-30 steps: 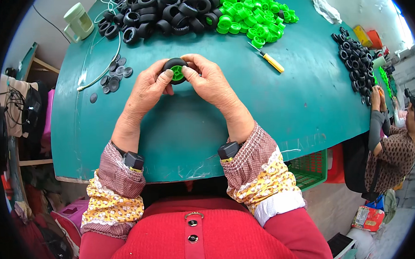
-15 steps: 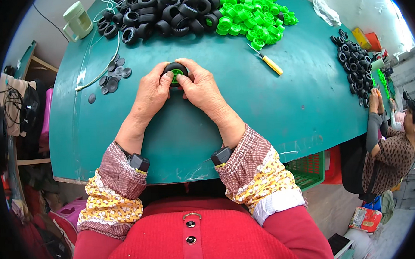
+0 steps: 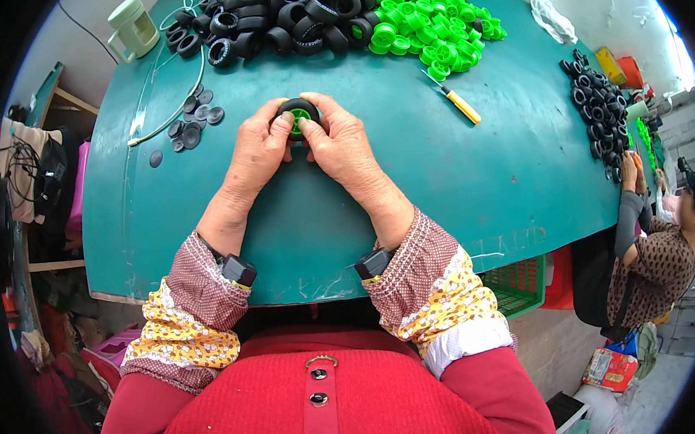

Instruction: Assembling small toy tires onto plastic rims at a workshop table.

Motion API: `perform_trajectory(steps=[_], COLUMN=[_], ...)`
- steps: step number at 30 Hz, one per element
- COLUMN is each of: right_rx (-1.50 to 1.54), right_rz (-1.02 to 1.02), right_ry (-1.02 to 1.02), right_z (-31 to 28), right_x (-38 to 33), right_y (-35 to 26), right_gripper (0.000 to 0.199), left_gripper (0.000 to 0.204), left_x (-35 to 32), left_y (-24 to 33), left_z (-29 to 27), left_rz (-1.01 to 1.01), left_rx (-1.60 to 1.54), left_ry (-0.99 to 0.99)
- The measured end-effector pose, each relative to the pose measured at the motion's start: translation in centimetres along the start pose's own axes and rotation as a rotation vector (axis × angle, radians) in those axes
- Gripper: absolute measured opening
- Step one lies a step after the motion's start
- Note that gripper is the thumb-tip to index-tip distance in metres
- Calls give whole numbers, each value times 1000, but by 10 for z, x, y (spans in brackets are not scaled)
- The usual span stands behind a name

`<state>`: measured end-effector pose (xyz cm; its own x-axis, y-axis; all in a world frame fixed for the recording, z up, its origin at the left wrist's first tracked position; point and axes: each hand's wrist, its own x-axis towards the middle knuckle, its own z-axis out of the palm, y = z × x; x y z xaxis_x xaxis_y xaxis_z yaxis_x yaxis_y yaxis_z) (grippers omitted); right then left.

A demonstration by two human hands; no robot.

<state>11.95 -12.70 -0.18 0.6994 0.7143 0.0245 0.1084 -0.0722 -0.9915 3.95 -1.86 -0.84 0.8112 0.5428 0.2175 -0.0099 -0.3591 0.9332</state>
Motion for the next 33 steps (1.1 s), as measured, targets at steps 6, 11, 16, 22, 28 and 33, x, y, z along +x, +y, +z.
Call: perform_trajectory(steps=[6, 11, 16, 22, 28, 33], right_rx=[-146, -201, -152, -153, -298, -757], right_rz=[-182, -256, -204, -272, -338, -407], right_ry=[-41, -78, -62, -44, 19, 34], right_z=[-4, -6, -8, -2, -2, -15], right_x=[-1, 2, 2, 3, 2, 7], right_y=[2, 2, 4, 7, 5, 14], right_gripper=[55, 63, 59, 52, 53, 61], left_gripper=[27, 29, 32, 31, 28, 31], left_x=[2, 0, 1, -1, 3, 12], left_y=[0, 6, 1, -1, -1, -2], left_z=[-14, -14, -6, -6, -10, -25], left_rz=[-289, -396, -401, -350, -339, -242], left_rx=[-545, -697, -893, -733, -579, -430], left_ry=[-147, -204, -275, -250, -190, 41])
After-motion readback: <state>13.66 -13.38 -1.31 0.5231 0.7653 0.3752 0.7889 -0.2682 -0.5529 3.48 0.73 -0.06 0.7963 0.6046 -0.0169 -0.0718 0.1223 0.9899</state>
